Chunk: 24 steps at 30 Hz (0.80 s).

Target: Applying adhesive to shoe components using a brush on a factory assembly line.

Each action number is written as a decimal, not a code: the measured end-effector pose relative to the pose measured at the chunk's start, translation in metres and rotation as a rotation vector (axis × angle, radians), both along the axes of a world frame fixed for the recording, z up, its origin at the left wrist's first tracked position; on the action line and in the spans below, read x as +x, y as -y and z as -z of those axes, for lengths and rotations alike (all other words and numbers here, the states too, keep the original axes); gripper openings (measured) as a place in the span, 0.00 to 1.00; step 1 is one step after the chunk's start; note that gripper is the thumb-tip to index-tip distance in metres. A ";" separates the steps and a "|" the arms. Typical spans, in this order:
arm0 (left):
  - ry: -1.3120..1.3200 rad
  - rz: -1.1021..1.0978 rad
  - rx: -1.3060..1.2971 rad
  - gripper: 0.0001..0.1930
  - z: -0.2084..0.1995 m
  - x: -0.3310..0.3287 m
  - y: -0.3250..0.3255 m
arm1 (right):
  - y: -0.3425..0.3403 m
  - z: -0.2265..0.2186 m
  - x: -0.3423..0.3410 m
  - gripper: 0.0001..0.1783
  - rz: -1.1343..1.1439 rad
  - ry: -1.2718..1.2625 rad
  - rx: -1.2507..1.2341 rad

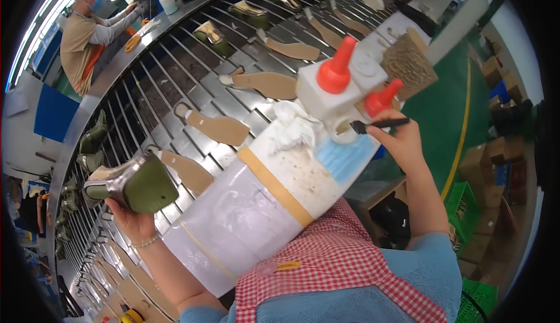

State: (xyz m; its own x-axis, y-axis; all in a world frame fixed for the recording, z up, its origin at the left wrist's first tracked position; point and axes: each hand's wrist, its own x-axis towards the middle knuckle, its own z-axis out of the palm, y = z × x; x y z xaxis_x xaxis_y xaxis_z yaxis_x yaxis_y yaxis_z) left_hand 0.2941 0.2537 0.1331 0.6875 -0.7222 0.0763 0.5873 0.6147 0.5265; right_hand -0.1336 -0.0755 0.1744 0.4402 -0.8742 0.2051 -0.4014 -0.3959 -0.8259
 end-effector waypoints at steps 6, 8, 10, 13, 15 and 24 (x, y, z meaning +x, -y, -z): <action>0.215 -0.065 0.330 0.31 0.024 -0.086 -0.023 | 0.008 0.029 -0.006 0.12 -0.014 -0.305 -0.035; 0.267 -0.107 0.392 0.31 0.019 -0.117 -0.018 | 0.011 0.043 -0.005 0.12 -0.052 -0.275 -0.075; 0.321 -0.152 0.458 0.31 0.018 -0.139 -0.016 | 0.015 0.055 -0.003 0.12 -0.100 -0.268 -0.081; 0.427 -0.167 0.538 0.34 0.014 -0.164 -0.009 | 0.015 0.057 0.000 0.12 -0.132 -0.307 -0.088; 0.437 -0.211 0.565 0.34 0.018 -0.175 -0.005 | 0.014 0.054 0.001 0.12 -0.155 -0.335 -0.059; 1.028 -0.344 0.656 0.37 0.060 -0.201 0.026 | 0.019 0.061 -0.010 0.11 -0.140 -0.133 0.094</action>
State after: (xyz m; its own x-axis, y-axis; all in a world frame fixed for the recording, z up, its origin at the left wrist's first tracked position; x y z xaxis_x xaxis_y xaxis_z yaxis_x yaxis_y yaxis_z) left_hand 0.0928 0.2279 0.0732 0.6829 -0.6229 0.3817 -0.4103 0.1053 0.9059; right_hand -0.1432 -0.0947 0.1137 0.5765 -0.8150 0.0576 -0.4554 -0.3791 -0.8055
